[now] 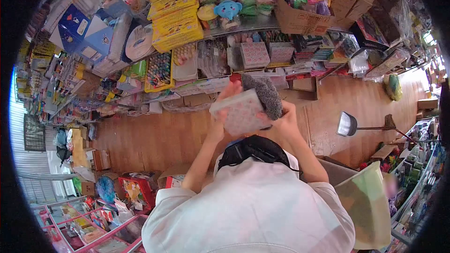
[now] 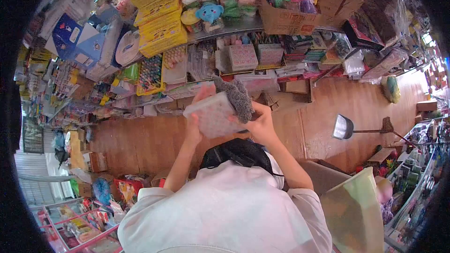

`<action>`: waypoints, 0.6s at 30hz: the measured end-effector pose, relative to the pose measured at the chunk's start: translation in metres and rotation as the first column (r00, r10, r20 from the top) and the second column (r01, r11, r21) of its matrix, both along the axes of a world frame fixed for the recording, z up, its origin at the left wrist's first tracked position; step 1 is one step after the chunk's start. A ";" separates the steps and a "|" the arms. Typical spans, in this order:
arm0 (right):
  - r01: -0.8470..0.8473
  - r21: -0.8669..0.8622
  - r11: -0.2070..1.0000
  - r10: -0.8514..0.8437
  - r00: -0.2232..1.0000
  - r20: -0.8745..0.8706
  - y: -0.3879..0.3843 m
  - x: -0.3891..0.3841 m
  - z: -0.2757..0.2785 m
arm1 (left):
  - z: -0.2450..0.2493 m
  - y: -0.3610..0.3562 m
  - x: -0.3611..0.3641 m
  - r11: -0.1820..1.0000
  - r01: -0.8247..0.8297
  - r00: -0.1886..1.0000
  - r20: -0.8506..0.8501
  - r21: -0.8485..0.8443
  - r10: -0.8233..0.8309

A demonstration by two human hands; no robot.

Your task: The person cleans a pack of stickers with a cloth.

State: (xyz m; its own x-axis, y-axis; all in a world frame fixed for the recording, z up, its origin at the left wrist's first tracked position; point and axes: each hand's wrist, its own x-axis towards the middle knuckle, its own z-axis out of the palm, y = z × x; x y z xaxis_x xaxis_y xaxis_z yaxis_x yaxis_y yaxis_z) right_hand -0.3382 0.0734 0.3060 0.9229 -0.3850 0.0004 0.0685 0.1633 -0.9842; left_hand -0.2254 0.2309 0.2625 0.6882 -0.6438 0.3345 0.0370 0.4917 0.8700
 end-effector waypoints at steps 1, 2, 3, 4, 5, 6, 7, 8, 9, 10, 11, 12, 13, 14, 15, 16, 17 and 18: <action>0.001 -0.003 1.000 -0.001 1.000 0.000 0.003 -0.001 -0.007 | 0.004 -0.001 -0.003 1.000 0.001 1.000 0.000 -0.003 -0.001; 0.074 0.082 0.994 -0.071 0.997 -0.039 0.006 -0.001 -0.018 | 0.007 -0.002 -0.009 0.998 0.023 0.978 -0.205 -0.066 -0.036; 0.149 0.164 0.975 -0.138 0.987 -0.082 0.007 -0.001 -0.028 | 0.008 -0.003 -0.014 0.991 0.031 0.914 -0.398 -0.132 -0.082; 0.147 0.163 0.976 -0.135 0.987 -0.083 0.006 0.000 -0.031 | 0.006 -0.003 -0.017 0.991 0.028 0.914 -0.399 -0.133 -0.079; 0.247 0.016 0.969 -0.246 0.968 -0.058 0.006 -0.001 -0.034 | 0.003 -0.002 -0.019 0.994 0.041 0.863 -0.498 -0.099 -0.085; 0.345 -0.128 0.930 -0.350 0.937 -0.016 0.006 -0.001 -0.036 | 0.002 -0.001 -0.021 0.996 0.058 0.802 -0.591 -0.066 -0.086; 0.344 -0.130 0.930 -0.349 0.937 -0.016 0.006 0.000 -0.030 | 0.005 -0.003 -0.023 0.996 0.057 0.802 -0.591 -0.067 -0.086; 0.379 -0.217 0.900 -0.375 0.925 0.062 0.005 0.003 -0.021 | 0.011 -0.005 -0.026 0.991 0.065 0.739 -0.661 -0.117 -0.126; 0.416 -0.298 0.859 -0.391 0.910 0.140 0.005 0.006 -0.014 | 0.014 -0.007 -0.029 0.984 0.067 0.668 -0.725 -0.165 -0.167; 0.414 -0.298 0.860 -0.390 0.910 0.138 0.005 0.008 -0.013 | 0.007 -0.008 -0.030 0.984 0.065 0.667 -0.726 -0.164 -0.166; 0.282 -0.502 0.818 -0.200 0.957 0.211 0.006 0.011 -0.012 | -0.004 -0.009 -0.029 0.978 0.087 0.596 -0.777 -0.191 -0.204; 0.162 -0.688 0.707 0.006 0.972 0.236 0.009 0.013 -0.011 | -0.013 -0.010 -0.030 0.970 0.107 0.518 -0.820 -0.218 -0.242; 0.163 -0.687 0.708 0.002 0.972 0.234 0.016 0.018 -0.007 | -0.014 -0.010 -0.032 0.970 0.110 0.515 -0.822 -0.216 -0.242; 0.081 -0.865 0.495 0.094 0.985 0.146 0.027 0.023 -0.002 | -0.014 -0.009 -0.034 0.990 0.063 0.589 -0.796 -0.126 -0.139; -0.003 -0.971 0.238 0.159 0.987 0.036 0.033 0.027 0.003 | -0.015 -0.010 -0.036 0.999 0.009 0.655 -0.755 -0.040 -0.036; -0.002 -0.972 0.237 0.158 0.987 0.037 0.036 0.027 0.007 | -0.015 -0.006 -0.036 0.999 0.011 0.655 -0.755 -0.041 -0.038; -0.047 -0.970 0.237 0.200 0.980 0.002 0.040 0.024 0.011 | -0.016 0.001 -0.035 0.979 -0.016 0.654 -0.742 -0.205 -0.145; -0.093 -0.967 0.239 0.242 0.970 -0.034 0.043 0.021 0.014 | -0.018 0.006 -0.035 0.932 -0.043 0.655 -0.714 -0.360 -0.246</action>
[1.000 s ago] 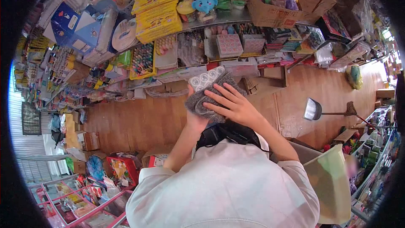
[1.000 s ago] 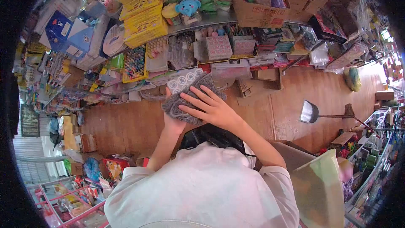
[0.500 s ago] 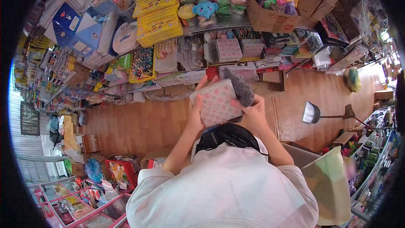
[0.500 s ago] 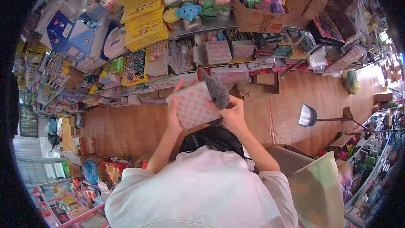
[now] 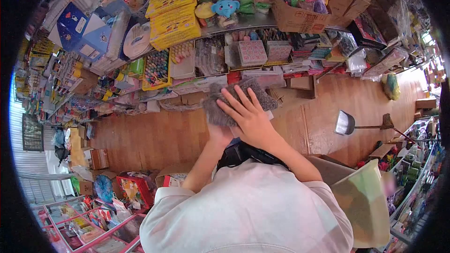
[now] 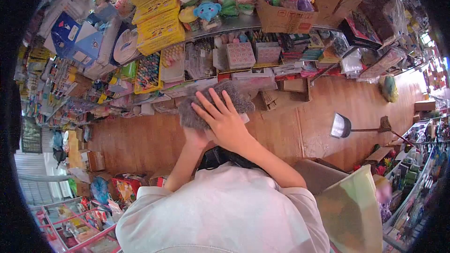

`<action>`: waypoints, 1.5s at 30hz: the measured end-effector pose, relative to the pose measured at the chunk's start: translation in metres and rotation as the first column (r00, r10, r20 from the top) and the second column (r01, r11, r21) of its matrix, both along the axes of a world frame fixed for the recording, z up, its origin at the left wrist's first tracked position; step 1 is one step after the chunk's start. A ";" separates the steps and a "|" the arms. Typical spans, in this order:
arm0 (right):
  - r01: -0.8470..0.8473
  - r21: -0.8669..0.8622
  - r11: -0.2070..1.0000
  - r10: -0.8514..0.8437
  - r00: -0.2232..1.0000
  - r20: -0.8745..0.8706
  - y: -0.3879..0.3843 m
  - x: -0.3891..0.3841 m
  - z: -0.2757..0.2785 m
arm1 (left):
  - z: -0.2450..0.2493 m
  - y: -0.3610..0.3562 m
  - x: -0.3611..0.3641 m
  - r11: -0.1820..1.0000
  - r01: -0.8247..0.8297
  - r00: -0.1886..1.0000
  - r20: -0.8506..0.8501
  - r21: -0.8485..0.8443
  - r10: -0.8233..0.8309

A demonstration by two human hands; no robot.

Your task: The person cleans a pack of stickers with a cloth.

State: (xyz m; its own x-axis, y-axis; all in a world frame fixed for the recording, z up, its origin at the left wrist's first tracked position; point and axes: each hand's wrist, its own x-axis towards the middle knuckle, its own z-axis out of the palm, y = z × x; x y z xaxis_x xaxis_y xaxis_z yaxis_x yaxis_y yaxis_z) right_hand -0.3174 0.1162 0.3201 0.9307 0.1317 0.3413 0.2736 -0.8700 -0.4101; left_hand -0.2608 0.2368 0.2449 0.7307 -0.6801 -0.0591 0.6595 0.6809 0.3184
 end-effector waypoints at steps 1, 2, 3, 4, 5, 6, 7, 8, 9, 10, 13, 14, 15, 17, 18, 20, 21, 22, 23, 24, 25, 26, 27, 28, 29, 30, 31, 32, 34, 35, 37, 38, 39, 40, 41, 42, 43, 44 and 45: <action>-0.045 -0.042 0.998 0.043 0.999 -0.033 0.000 -0.005 0.003 | -0.004 -0.003 0.001 0.967 0.029 0.996 0.091 -0.251 -0.006; -0.044 -0.041 0.998 0.043 0.999 -0.033 -0.001 -0.012 0.006 | -0.007 -0.004 0.004 0.968 0.029 0.996 0.091 -0.250 -0.006; -0.112 -0.040 0.993 0.109 0.992 -0.061 -0.002 -0.019 0.008 | -0.011 -0.007 0.009 0.997 0.020 0.997 0.078 -0.072 -0.014; -0.181 -0.037 0.983 0.178 0.980 -0.089 -0.005 -0.027 0.012 | -0.003 -0.010 0.011 0.994 0.010 0.998 0.061 0.108 -0.017; -0.198 -0.073 0.978 0.184 0.970 -0.161 -0.009 -0.033 0.015 | 0.002 -0.008 0.013 0.854 0.169 0.982 0.006 -0.492 -0.191; -0.204 -0.073 0.976 0.190 0.968 -0.161 -0.015 -0.036 0.014 | 0.009 -0.004 0.014 0.855 0.163 0.983 0.005 -0.492 -0.184; -0.149 -0.104 0.983 0.128 0.974 -0.185 -0.020 -0.039 0.013 | 0.018 0.001 0.015 0.962 0.171 0.985 0.006 -0.211 -0.174; -0.094 -0.137 0.986 0.065 0.976 -0.207 -0.024 -0.040 0.011 | 0.026 0.003 0.016 0.983 0.162 0.987 0.007 0.089 -0.163; -0.052 -0.146 0.988 0.024 0.981 -0.190 -0.028 -0.036 0.002 | 0.030 -0.003 0.013 0.988 0.143 0.987 0.063 0.063 -0.147; -0.053 -0.144 0.988 0.025 0.981 -0.190 -0.028 -0.028 0.003 | 0.024 -0.008 0.007 0.988 0.142 0.987 0.062 0.065 -0.146; 0.045 -0.133 0.990 -0.052 0.997 -0.048 -0.017 -0.003 0.004 | 0.017 -0.018 -0.016 0.914 0.062 0.994 -0.109 0.400 -0.020; 0.054 -0.131 0.990 -0.061 0.997 -0.048 -0.010 -0.001 0.003 | 0.007 -0.015 -0.019 0.913 0.070 0.994 -0.109 0.402 -0.028; -0.021 -0.085 0.996 0.015 0.997 -0.078 -0.002 -0.002 0.003 | -0.014 -0.009 -0.022 0.928 -0.043 0.993 0.120 0.369 -0.001; -0.143 -0.046 0.989 0.137 0.984 -0.113 0.008 -0.013 0.003 | -0.035 0.000 -0.021 0.946 -0.237 0.836 0.542 0.222 0.082; -0.142 -0.045 0.989 0.136 0.984 -0.115 0.009 -0.021 0.002 | -0.038 0.003 -0.010 0.946 -0.235 0.837 0.541 0.223 0.081; -0.210 -0.026 0.977 0.203 0.965 -0.165 0.002 -0.035 -0.002 | -0.021 0.002 0.015 0.964 0.022 0.999 -0.052 0.266 -0.009; -0.210 -0.060 0.976 0.192 0.956 -0.222 -0.004 -0.037 -0.002 | -0.023 0.005 0.011 0.963 0.016 0.998 -0.055 0.268 -0.001; -0.219 -0.058 0.974 0.201 0.953 -0.225 -0.009 -0.036 -0.003 | -0.025 0.007 0.005 0.959 0.037 0.997 -0.079 0.280 -0.015; -0.164 -0.060 0.985 0.147 0.965 -0.215 -0.014 -0.033 -0.005 | -0.027 0.009 -0.001 0.955 0.057 0.994 -0.103 0.291 -0.028; -0.106 -0.062 0.992 0.092 0.975 -0.204 -0.017 -0.029 -0.008 | -0.029 0.008 -0.006 0.950 0.077 0.991 -0.125 0.301 -0.041; -0.067 -0.035 0.997 0.060 0.982 -0.179 -0.017 -0.021 -0.011 | -0.029 0.000 -0.008 0.961 0.051 0.985 -0.170 0.270 -0.004; -0.072 -0.034 0.997 0.064 0.982 -0.177 -0.016 -0.017 -0.012 | -0.029 -0.002 -0.011 0.961 0.046 0.986 -0.168 0.271 0.000; -0.093 0.031 0.995 0.096 0.983 -0.153 -0.013 -0.013 -0.012 | -0.028 -0.004 -0.012 0.950 0.018 0.998 -0.065 0.311 0.002; -0.113 0.094 0.989 0.124 0.984 -0.126 -0.012 -0.009 -0.012 | -0.025 -0.007 -0.013 0.938 -0.013 0.999 0.041 0.347 -0.002; -0.110 0.094 0.989 0.121 0.985 -0.122 -0.012 -0.005 -0.009 | -0.023 -0.015 -0.006 0.967 -0.058 0.991 0.132 0.247 0.026; -0.128 0.384 0.914 0.219 0.954 -0.204 -0.013 -0.003 -0.005 | -0.021 -0.018 -0.002 0.967 -0.056 0.991 0.134 0.247 0.023; -0.104 0.641 0.761 0.336 0.908 -0.251 -0.014 0.000 -0.001 | -0.016 -0.020 0.000 0.976 -0.043 0.981 0.194 0.214 0.001; -0.040 0.838 0.545 0.458 0.851 -0.257 -0.016 0.003 0.001 | -0.013 -0.021 0.002 0.983 -0.028 0.967 0.254 0.181 -0.019; -0.013 0.999 0.037 0.451 0.893 -0.005 -0.018 0.017 0.006 | -0.015 -0.025 0.005 0.972 -0.041 0.982 0.190 0.231 -0.003; 0.019 0.981 -0.192 0.388 0.920 0.058 -0.016 0.021 0.014 | -0.016 -0.028 0.006 0.958 -0.050 0.992 0.124 0.282 0.016; 0.035 0.911 -0.410 0.313 0.944 0.105 -0.020 0.028 0.022 | -0.008 -0.029 0.003 0.956 -0.040 0.998 0.057 0.291 0.024; 0.020 0.837 -0.546 0.252 0.957 0.142 -0.024 0.030 0.024 | -0.008 -0.028 0.003 0.956 -0.042 0.998 0.058 0.289 0.026; -0.001 0.744 -0.669 0.186 0.968 0.169 -0.028 0.030 0.025 | -0.010 -0.028 0.004 0.947 -0.021 0.999 0.049 0.322 0.005; 0.001 0.745 -0.667 0.189 0.967 0.168 -0.032 0.028 0.016 | -0.012 -0.027 0.005 0.935 0.001 0.999 0.039 0.354 -0.016; 0.068 0.836 -0.544 0.054 0.997 -0.047 -0.036 0.024 0.000 | -0.014 -0.025 0.007 0.936 -0.002 0.999 0.040 0.352 -0.012; 0.168 0.891 -0.421 -0.114 0.965 -0.236 -0.041 0.020 -0.014 | -0.016 -0.023 0.010 0.970 0.081 0.996 -0.047 0.231 -0.072; 0.171 0.893 -0.417 -0.108 0.966 -0.236 -0.046 0.016 -0.021 | -0.017 -0.022 0.013 0.983 0.153 0.982 -0.125 0.098 -0.140; 0.167 0.951 -0.261 -0.183 0.959 -0.219 -0.053 0.012 -0.026 | -0.011 -0.021 0.014 0.985 0.145 0.983 -0.126 0.093 -0.132; 0.170 0.981 -0.098 -0.253 0.949 -0.190 -0.060 0.007 -0.032 | -0.004 -0.020 0.013 0.984 0.163 0.981 -0.122 0.069 -0.154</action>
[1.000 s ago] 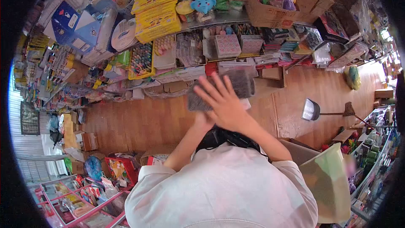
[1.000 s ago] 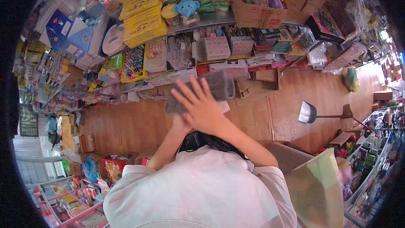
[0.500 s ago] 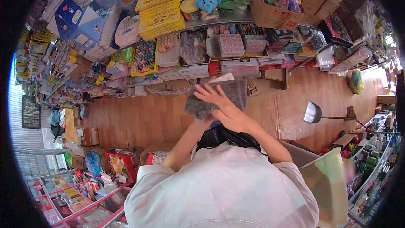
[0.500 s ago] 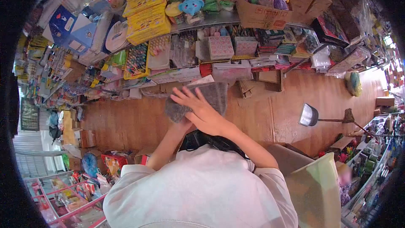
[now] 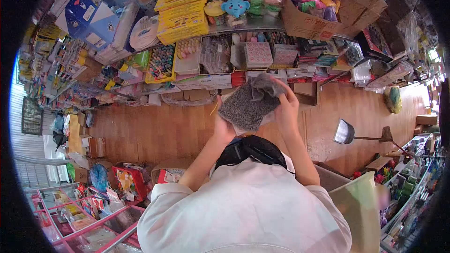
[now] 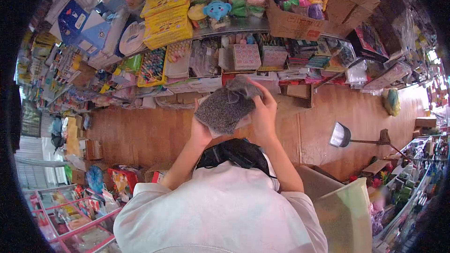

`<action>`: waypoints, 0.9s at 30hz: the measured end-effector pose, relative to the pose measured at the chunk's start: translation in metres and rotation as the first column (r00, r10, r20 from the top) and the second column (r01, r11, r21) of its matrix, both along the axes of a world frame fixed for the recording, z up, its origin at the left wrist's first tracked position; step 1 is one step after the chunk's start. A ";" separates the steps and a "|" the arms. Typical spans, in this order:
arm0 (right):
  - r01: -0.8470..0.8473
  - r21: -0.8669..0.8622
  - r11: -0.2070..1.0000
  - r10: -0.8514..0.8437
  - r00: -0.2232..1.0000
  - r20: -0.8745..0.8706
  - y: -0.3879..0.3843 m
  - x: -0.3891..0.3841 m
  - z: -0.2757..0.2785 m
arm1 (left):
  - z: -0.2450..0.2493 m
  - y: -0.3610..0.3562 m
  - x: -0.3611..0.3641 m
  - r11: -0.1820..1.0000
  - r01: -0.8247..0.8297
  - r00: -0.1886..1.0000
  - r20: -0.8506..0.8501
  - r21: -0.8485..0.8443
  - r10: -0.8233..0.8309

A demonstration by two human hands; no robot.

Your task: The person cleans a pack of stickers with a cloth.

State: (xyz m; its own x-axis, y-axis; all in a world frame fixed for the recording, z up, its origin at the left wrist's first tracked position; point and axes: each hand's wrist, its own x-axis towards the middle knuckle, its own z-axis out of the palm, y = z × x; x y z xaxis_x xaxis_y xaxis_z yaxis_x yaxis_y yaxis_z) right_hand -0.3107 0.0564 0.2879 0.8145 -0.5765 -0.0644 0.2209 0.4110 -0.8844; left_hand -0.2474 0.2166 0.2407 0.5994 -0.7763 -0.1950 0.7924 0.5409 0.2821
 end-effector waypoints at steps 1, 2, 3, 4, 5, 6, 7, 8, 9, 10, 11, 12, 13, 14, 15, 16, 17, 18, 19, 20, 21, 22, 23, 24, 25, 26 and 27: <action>-0.008 -0.003 1.000 0.008 1.000 -0.006 -0.008 -0.005 -0.010 | 0.007 0.000 -0.001 1.000 0.019 1.000 -0.001 -0.024 -0.019; -0.019 0.065 0.998 0.021 0.999 -0.032 -0.015 -0.010 -0.022 | 0.012 0.000 -0.002 1.000 0.013 1.000 -0.008 -0.026 -0.013; -0.026 0.135 0.990 0.034 0.998 -0.057 -0.022 -0.015 -0.033 | 0.016 0.000 -0.002 0.997 0.044 0.999 -0.025 -0.065 -0.045; -0.014 0.166 0.986 0.029 0.995 -0.092 -0.028 -0.016 -0.036 | 0.019 -0.001 -0.003 0.992 0.076 0.996 -0.039 -0.104 -0.080; -0.013 0.167 0.986 0.030 0.995 -0.095 -0.033 -0.016 -0.039 | 0.023 -0.003 -0.003 0.992 0.075 0.996 -0.042 -0.103 -0.080; 0.010 0.359 0.933 0.029 0.994 -0.102 -0.038 -0.016 -0.042 | 0.026 -0.007 -0.005 0.996 0.050 0.998 -0.025 -0.068 -0.052; 0.035 0.537 0.843 0.027 0.994 -0.108 -0.041 -0.014 -0.039 | 0.027 -0.010 -0.005 0.999 0.027 1.000 -0.005 -0.033 -0.027; -0.023 0.610 0.792 0.024 1.000 0.006 -0.039 -0.010 -0.031 | 0.027 -0.010 -0.006 0.999 0.031 0.999 -0.005 -0.032 -0.031; -0.019 0.611 0.791 0.019 1.000 0.007 -0.041 -0.011 -0.033 | 0.027 -0.010 -0.007 0.998 0.055 0.997 -0.049 -0.044 -0.057; -0.047 0.656 0.754 0.043 0.999 0.022 -0.044 -0.012 -0.035 | 0.028 -0.009 -0.008 0.995 0.079 0.992 -0.091 -0.056 -0.083; -0.075 0.698 0.713 0.066 0.997 0.039 -0.045 -0.013 -0.037 | 0.025 -0.008 -0.008 0.995 0.085 0.992 -0.089 -0.054 -0.089; -0.071 0.699 0.712 0.060 0.997 0.041 -0.045 -0.014 -0.039 | 0.018 -0.007 -0.008 0.991 0.110 0.987 -0.110 -0.074 -0.117; -0.053 0.699 0.713 0.071 0.997 0.004 -0.043 -0.016 -0.039 | 0.015 -0.006 -0.009 0.987 0.133 0.981 -0.131 -0.093 -0.144; -0.034 0.700 0.714 0.079 0.996 -0.031 -0.041 -0.018 -0.040 | 0.013 -0.006 -0.009 0.986 0.141 0.980 -0.130 -0.089 -0.152; -0.033 0.701 0.713 0.077 0.996 -0.032 -0.038 -0.018 -0.040 | 0.010 -0.005 -0.010 0.994 0.107 0.986 -0.124 -0.025 -0.109; -0.011 0.630 0.776 0.044 0.998 -0.036 -0.035 -0.019 -0.040 | 0.009 -0.004 -0.011 0.997 0.068 0.991 -0.116 0.039 -0.063; 0.011 0.554 0.832 0.013 0.999 -0.039 -0.033 -0.020 -0.040 | 0.008 -0.004 -0.012 0.997 0.065 0.991 -0.119 0.040 -0.060; 0.009 0.556 0.831 0.018 0.999 -0.042 -0.035 -0.021 -0.043 | 0.007 -0.003 -0.013 0.995 0.099 0.984 -0.152 0.013 -0.096; -0.033 0.502 0.864 0.074 0.995 -0.063 -0.039 -0.022 -0.044 | 0.007 -0.002 -0.014 0.991 0.133 0.974 -0.183 -0.015 -0.134; -0.076 0.446 0.892 0.126 0.988 -0.084 -0.041 -0.022 -0.045 | 0.008 0.000 -0.014 0.991 0.132 0.974 -0.183 -0.013 -0.132; -0.077 0.445 0.892 0.126 0.989 -0.081 -0.043 -0.023 -0.045 | 0.010 0.001 -0.015 0.990 0.142 0.978 -0.151 -0.007 -0.141; -0.110 0.416 0.903 0.156 0.985 -0.079 -0.043 -0.025 -0.038 | 0.013 0.002 -0.015 0.988 0.151 0.981 -0.119 -0.001 -0.150; -0.143 0.385 0.912 0.187 0.979 -0.079 -0.043 -0.027 -0.031 | 0.015 0.002 -0.015 0.988 0.152 0.982 -0.117 -0.003 -0.151; -0.144 0.384 0.912 0.188 0.979 -0.080 -0.042 -0.028 -0.025 | 0.017 0.003 -0.015 0.989 0.147 0.983 -0.109 0.007 -0.145; -0.131 0.249 0.960 0.155 0.985 -0.078 -0.040 -0.029 -0.019 | 0.018 0.003 -0.016 0.990 0.141 0.985 -0.102 0.018 -0.138; -0.114 0.110 0.987 0.122 0.990 -0.072 -0.038 -0.031 -0.015 | 0.017 0.004 -0.017 0.990 0.138 0.985 -0.106 0.018 -0.136; -0.115 0.111 0.987 0.124 0.989 -0.076 -0.038 -0.031 -0.011 | 0.017 0.005 -0.018 0.990 0.140 0.986 -0.092 0.024 -0.137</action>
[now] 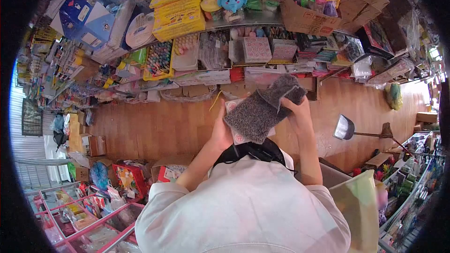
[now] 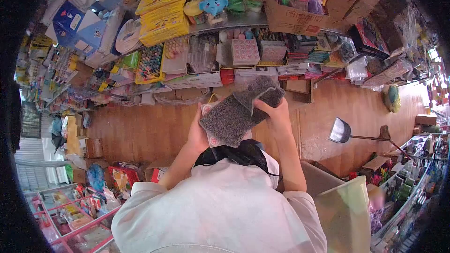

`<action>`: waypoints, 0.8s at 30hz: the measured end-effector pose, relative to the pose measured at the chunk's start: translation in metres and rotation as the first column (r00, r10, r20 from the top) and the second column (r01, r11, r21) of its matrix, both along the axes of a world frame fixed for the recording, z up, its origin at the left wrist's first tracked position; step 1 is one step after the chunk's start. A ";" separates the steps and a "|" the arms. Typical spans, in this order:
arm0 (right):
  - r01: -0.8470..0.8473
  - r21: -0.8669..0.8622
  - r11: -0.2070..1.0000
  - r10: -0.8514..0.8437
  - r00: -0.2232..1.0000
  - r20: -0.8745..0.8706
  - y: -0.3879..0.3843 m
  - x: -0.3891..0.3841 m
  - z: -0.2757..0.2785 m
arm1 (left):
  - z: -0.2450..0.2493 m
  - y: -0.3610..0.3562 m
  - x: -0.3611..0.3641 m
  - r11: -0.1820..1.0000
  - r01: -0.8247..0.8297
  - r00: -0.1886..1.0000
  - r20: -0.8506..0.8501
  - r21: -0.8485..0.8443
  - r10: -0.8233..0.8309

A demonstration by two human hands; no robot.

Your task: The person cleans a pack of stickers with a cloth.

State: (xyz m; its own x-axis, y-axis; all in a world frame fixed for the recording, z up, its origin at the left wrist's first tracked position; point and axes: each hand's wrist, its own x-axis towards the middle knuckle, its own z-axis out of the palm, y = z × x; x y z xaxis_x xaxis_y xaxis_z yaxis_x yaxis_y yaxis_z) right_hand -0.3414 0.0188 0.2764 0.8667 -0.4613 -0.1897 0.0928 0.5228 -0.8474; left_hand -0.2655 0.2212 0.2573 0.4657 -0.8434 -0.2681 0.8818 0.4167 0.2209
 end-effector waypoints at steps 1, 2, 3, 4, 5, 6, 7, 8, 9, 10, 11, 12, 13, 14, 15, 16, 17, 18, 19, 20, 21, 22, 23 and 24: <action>0.018 -0.052 0.998 -0.021 0.997 -0.068 0.000 0.001 0.003 | 0.000 0.001 -0.001 1.000 0.003 1.000 0.015 0.005 -0.003; 0.033 -0.105 0.994 -0.047 0.990 -0.135 0.000 0.003 0.004 | 0.000 0.000 -0.001 1.000 0.004 1.000 0.012 0.007 -0.004; 0.036 -0.103 0.994 -0.049 0.989 -0.137 -0.004 0.008 -0.004 | 0.001 -0.001 -0.002 0.999 0.003 0.999 0.034 0.039 -0.005; 0.071 0.105 0.992 -0.049 0.979 -0.198 -0.011 0.013 -0.019 | 0.002 -0.002 -0.003 0.997 0.004 0.998 0.057 0.071 -0.008; 0.118 0.304 0.945 -0.038 0.966 -0.255 -0.014 0.016 -0.029 | 0.002 -0.002 -0.004 0.997 0.011 0.998 0.056 0.071 -0.015; 0.123 0.302 0.945 -0.045 0.967 -0.252 -0.014 0.015 -0.037 | 0.002 -0.003 -0.005 0.998 0.014 0.999 0.029 0.064 -0.016; 0.134 0.396 0.909 -0.040 0.971 -0.237 -0.013 0.016 -0.040 | 0.003 -0.004 -0.004 0.998 0.014 1.000 0.001 0.056 -0.015; 0.139 0.486 0.863 -0.032 0.975 -0.222 -0.012 0.015 -0.044 | 0.002 -0.004 -0.003 0.999 0.014 1.000 0.002 0.053 -0.014; 0.137 0.485 0.864 -0.029 0.974 -0.224 -0.012 0.011 -0.050 | 0.001 -0.003 -0.003 0.998 0.011 1.000 0.009 0.054 -0.012; 0.131 0.523 0.842 -0.048 0.984 -0.169 -0.011 0.006 -0.051 | 0.000 -0.002 -0.003 0.998 0.006 1.000 0.014 0.057 -0.007; 0.121 0.561 0.819 -0.067 0.991 -0.116 -0.010 0.002 -0.052 | 0.000 -0.002 -0.003 0.998 -0.001 1.000 0.010 0.056 0.000; 0.117 0.561 0.819 -0.060 0.991 -0.120 -0.009 -0.001 -0.052 | 0.000 -0.001 -0.002 0.999 -0.002 1.000 -0.012 0.054 0.002; 0.105 0.530 0.842 -0.084 0.994 -0.063 -0.003 -0.001 -0.032 | 0.002 -0.001 -0.002 0.999 -0.002 0.999 -0.033 0.053 0.003; 0.096 0.497 0.862 -0.109 0.994 -0.004 0.003 -0.002 -0.014 | 0.003 -0.001 -0.001 0.998 -0.006 0.999 -0.034 0.055 0.008; 0.094 0.498 0.862 -0.106 0.994 -0.005 0.010 -0.003 0.000 | 0.004 -0.001 -0.001 0.998 -0.003 0.998 -0.067 0.060 0.007; 0.112 0.260 0.959 -0.112 0.994 -0.015 0.016 -0.005 0.013 | 0.005 -0.001 -0.001 0.998 0.001 0.995 -0.099 0.064 0.005; 0.122 0.004 0.993 -0.122 0.992 -0.024 0.021 -0.006 0.023 | 0.003 -0.003 0.001 0.998 0.001 0.995 -0.100 0.064 0.006; 0.123 0.004 0.992 -0.123 0.992 -0.026 0.024 -0.007 0.031 | -0.002 -0.005 0.004 1.000 0.003 0.993 -0.121 0.001 -0.002; -0.049 -0.571 0.819 0.104 0.993 0.064 0.026 -0.008 0.039 | -0.007 -0.006 0.005 0.998 0.004 0.990 -0.142 -0.062 -0.013; -0.110 -0.941 0.319 0.335 0.942 0.003 0.030 -0.008 0.043 | -0.015 -0.003 0.005 0.998 0.008 0.990 -0.143 -0.061 -0.017; -0.109 -0.942 0.319 0.332 0.943 0.003 0.037 -0.009 0.044 | -0.024 0.001 0.007 0.970 0.001 0.979 -0.198 -0.244 -0.051; -0.178 -0.982 0.056 0.411 0.901 -0.140 0.047 -0.010 0.046 | -0.017 0.002 0.007 0.909 -0.018 0.965 -0.246 -0.417 -0.094; -0.220 -0.952 -0.213 0.448 0.844 -0.295 0.052 -0.011 0.046 | -0.001 0.002 0.006 0.992 0.019 0.999 -0.032 0.129 -0.015; -0.219 -0.952 -0.214 0.449 0.844 -0.295 0.052 -0.011 0.044 | -0.002 0.002 0.007 0.992 0.018 0.999 -0.032 0.128 -0.014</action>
State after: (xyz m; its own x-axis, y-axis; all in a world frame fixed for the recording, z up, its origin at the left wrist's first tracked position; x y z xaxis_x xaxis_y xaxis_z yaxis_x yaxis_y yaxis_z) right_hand -0.3525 0.0710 0.3204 0.9253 0.3229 0.1989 0.3790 -0.8054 -0.4557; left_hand -0.2587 0.2229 0.2548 0.4419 -0.8084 -0.3888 0.8955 0.3721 0.2442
